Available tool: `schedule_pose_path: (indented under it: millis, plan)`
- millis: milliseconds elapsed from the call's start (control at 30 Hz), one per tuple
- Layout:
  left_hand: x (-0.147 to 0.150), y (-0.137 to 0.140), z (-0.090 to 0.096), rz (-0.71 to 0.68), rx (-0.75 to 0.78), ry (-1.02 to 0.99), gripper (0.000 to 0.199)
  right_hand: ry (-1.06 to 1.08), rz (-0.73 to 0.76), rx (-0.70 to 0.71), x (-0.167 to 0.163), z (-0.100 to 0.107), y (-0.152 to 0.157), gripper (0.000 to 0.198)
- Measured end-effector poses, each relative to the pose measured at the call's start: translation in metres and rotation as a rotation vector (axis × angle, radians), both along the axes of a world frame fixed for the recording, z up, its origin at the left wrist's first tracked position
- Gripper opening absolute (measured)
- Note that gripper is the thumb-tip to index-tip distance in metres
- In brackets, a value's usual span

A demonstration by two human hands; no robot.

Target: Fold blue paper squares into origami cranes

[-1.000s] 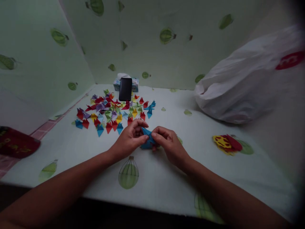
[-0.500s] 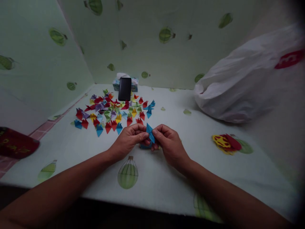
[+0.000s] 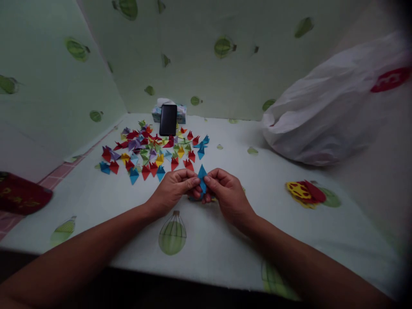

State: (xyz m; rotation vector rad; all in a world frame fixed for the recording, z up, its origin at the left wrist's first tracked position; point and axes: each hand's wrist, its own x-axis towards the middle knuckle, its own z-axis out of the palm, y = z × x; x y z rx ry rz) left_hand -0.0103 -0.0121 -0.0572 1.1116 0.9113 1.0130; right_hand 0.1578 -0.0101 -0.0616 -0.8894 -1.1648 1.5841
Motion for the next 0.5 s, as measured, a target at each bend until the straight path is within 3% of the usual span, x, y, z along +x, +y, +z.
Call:
schedule_pose_path:
  millis: [500]
  plan:
    - [0.0028,-0.0026,0.0049,-0.076,-0.010,-0.008,0.027,0.023,-0.018,0.035,-0.0004,-0.0011,-0.0010,0.026]
